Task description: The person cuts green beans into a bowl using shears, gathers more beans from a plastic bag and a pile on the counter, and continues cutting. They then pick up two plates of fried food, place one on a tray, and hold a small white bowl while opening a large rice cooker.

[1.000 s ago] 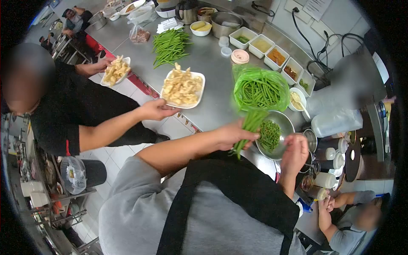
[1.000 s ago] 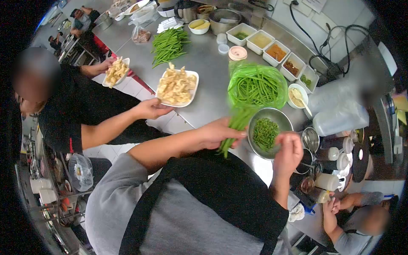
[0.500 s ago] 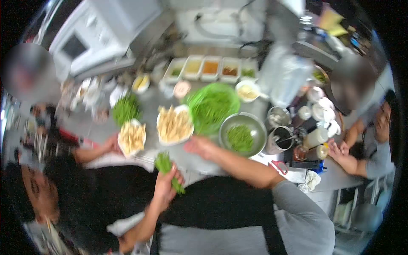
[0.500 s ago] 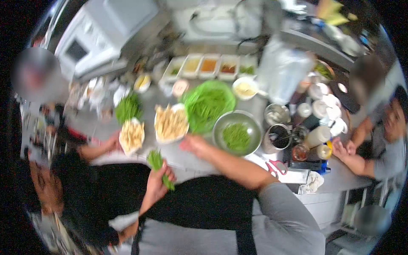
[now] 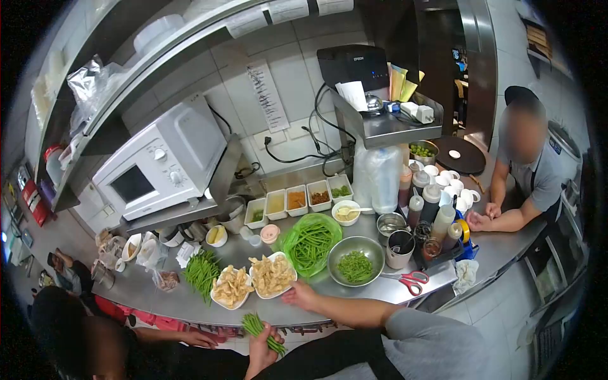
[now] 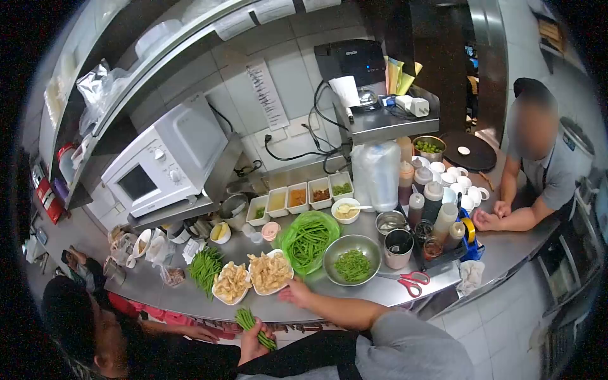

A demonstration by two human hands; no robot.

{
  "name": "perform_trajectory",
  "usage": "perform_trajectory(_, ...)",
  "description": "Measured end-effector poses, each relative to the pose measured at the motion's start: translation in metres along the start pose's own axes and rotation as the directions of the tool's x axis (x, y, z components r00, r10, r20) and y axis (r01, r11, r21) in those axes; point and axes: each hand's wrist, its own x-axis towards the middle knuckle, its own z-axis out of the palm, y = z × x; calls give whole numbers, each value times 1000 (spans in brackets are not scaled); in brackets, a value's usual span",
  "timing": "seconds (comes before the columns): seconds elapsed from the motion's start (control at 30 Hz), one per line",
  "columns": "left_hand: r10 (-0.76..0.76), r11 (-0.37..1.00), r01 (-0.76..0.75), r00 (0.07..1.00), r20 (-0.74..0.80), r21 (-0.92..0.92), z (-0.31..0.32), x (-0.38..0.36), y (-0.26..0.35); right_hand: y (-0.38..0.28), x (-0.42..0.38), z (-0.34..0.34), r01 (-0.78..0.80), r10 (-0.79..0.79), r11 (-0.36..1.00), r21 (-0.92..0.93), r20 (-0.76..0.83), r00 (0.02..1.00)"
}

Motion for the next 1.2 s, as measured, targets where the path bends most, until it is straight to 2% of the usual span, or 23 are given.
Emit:
perform_trajectory(0.17, -20, 1000, 20, 1000, 3, 0, -27, -18, -2, -2, 19, -3, 11, -35, 953, -302, -75, 997)
perform_trajectory(0.27, -24, 1000, 24, 999, -42, -4, -46, -19, -3, 3, 11, 7, -24, -35, 938, -345, -163, 986)
perform_trajectory(0.37, -16, 1000, 15, 997, -73, -14, -59, -19, -6, 13, -9, 5, -37, -12, 954, -298, -158, 987)
perform_trajectory(0.43, -37, 999, 35, 997, -74, -32, -56, -17, -8, 22, -44, 7, 2, -51, 962, -272, -173, 984)
perform_trajectory(0.47, -65, 997, 58, 988, -137, -51, -52, -15, -7, 24, -62, 8, 22, -72, 965, -261, -181, 981)
perform_trajectory(0.57, 75, 996, -71, 992, -98, 46, -57, -2, 0, 34, -104, -7, 41, -49, 963, -267, -25, 998)
perform_trajectory(0.6, 187, 976, -173, 977, -103, 133, -64, 11, 1, 32, -120, -10, 26, -28, 967, -254, -6, 1000)
perform_trajectory(0.63, 243, 907, -208, 969, -50, 365, -71, 22, 7, 31, -138, -13, 9, -6, 970, -241, 12, 1000)
perform_trajectory(0.7, 312, 610, -272, 946, 90, 744, -78, 45, 22, 29, -166, -24, -28, 27, 974, -223, -8, 1000)
perform_trajectory(0.73, 280, 346, -286, 940, 193, 893, -78, 60, 27, 29, -177, -32, -46, 37, 975, -217, -48, 998)
perform_trajectory(0.77, 218, 49, -298, 935, 281, 953, -77, 75, 31, 29, -189, -39, -65, 48, 976, -209, -87, 995)
perform_trajectory(0.8, 132, -254, -306, 929, 347, 917, -71, 89, 33, 26, -202, -41, -55, 31, 977, -207, -115, 993)
perform_trajectory(0.87, 93, -286, -160, 977, 194, 945, -52, 115, 27, 18, -227, -41, -33, -1, 979, -201, -166, 986)
perform_trajectory(1.0, 301, -301, 12, 950, 83, 953, -26, 168, 14, 15, -255, -50, 76, -120, 975, -209, -211, 970)
perform_trajectory(1.1, 273, -281, 40, 961, 40, 959, -5, 188, 10, 19, -267, -56, 141, -177, 976, -167, -225, 958)
perform_trajectory(1.2, 293, -313, 4, 952, 92, 950, 10, 182, 4, 20, -270, -60, 141, -183, 974, -175, -249, 951)
